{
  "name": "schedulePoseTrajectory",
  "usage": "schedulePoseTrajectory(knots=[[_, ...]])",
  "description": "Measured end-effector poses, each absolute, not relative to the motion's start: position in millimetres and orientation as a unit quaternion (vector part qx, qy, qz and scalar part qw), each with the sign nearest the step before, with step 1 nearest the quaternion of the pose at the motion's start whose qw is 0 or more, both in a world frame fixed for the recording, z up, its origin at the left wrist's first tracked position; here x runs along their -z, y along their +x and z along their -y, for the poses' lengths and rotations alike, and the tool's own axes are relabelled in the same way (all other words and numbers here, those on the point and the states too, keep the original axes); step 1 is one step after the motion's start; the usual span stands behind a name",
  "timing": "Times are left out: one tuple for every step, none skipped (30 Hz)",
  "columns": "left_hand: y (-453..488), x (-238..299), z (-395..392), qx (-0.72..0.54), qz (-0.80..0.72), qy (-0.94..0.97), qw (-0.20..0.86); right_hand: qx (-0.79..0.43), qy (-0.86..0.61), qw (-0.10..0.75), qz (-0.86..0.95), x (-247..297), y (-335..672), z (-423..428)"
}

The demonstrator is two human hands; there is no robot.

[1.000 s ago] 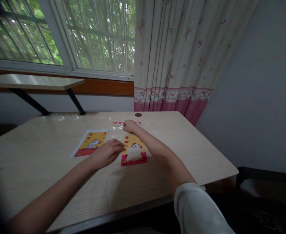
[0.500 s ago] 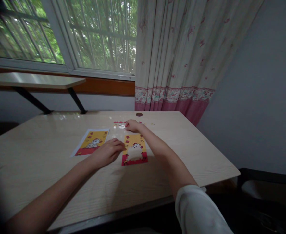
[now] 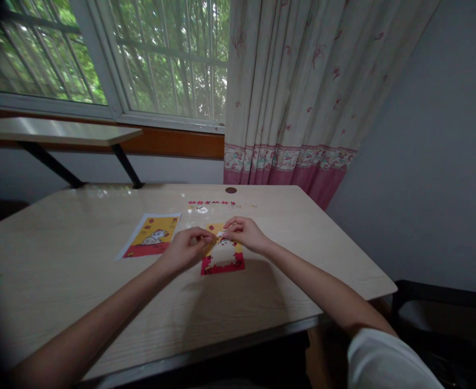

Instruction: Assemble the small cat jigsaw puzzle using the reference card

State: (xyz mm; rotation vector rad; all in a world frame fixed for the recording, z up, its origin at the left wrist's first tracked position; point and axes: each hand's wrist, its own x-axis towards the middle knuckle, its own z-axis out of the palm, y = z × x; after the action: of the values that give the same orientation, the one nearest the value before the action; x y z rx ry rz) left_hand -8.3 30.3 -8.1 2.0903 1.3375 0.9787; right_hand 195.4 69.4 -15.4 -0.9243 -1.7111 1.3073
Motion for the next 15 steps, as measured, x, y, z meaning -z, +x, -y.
schedulePoseTrajectory(knots=[[-4.1, 7.3, -28.9, -0.363, -0.489, 0.749, 0.260, -0.517, -0.370, 0.398, 0.661, 18.7, 198.3, -62.3], [-0.5, 6.6, -27.4, -0.368, -0.484, 0.742, 0.282, -0.518, -0.376, 0.407, 0.651, 21.3, 199.9, -56.8], [2.3, 6.3, -25.9, -0.372, -0.478, 0.737, 0.301, -0.518, -0.381, 0.415, 0.643, 23.2, 200.2, -52.8], [4.2, 6.3, -24.8, -0.376, -0.472, 0.732, 0.315, -0.517, -0.386, 0.422, 0.637, 24.2, 199.4, -50.1], [5.3, 6.7, -24.1, -0.380, -0.469, 0.728, 0.325, -0.515, -0.389, 0.426, 0.634, 24.5, 197.7, -48.5], [5.6, 7.6, -24.0, -0.386, -0.469, 0.722, 0.331, -0.513, -0.391, 0.428, 0.633, 24.2, 195.7, -47.6], [5.4, 8.9, -24.4, -0.394, -0.471, 0.715, 0.334, -0.511, -0.392, 0.429, 0.634, 23.6, 193.6, -47.2], [4.8, 10.6, -25.2, -0.402, -0.473, 0.708, 0.336, -0.508, -0.392, 0.428, 0.636, 22.7, 191.7, -47.0], [3.9, 12.3, -26.4, -0.412, -0.473, 0.702, 0.339, -0.505, -0.389, 0.429, 0.639, 21.8, 190.2, -46.8], [3.1, 14.0, -27.7, -0.422, -0.470, 0.695, 0.342, -0.503, -0.385, 0.430, 0.643, 21.2, 189.3, -46.7], [2.3, 15.5, -28.9, -0.432, -0.467, 0.689, 0.347, -0.502, -0.380, 0.432, 0.646, 20.8, 188.9, -46.6], [1.8, 16.6, -29.9, -0.441, -0.463, 0.684, 0.352, -0.500, -0.375, 0.433, 0.650, 20.6, 189.0, -46.5], [1.5, 17.2, -30.7, -0.448, -0.458, 0.679, 0.357, -0.495, -0.371, 0.436, 0.653, 20.7, 189.5, -46.5], [1.4, 17.4, -31.1, -0.455, -0.455, 0.675, 0.359, -0.486, -0.368, 0.442, 0.658, 20.9, 190.3, -46.6], [1.3, 17.0, -31.2, -0.463, -0.453, 0.672, 0.359, -0.472, -0.368, 0.450, 0.663, 21.1, 191.2, -46.7]])
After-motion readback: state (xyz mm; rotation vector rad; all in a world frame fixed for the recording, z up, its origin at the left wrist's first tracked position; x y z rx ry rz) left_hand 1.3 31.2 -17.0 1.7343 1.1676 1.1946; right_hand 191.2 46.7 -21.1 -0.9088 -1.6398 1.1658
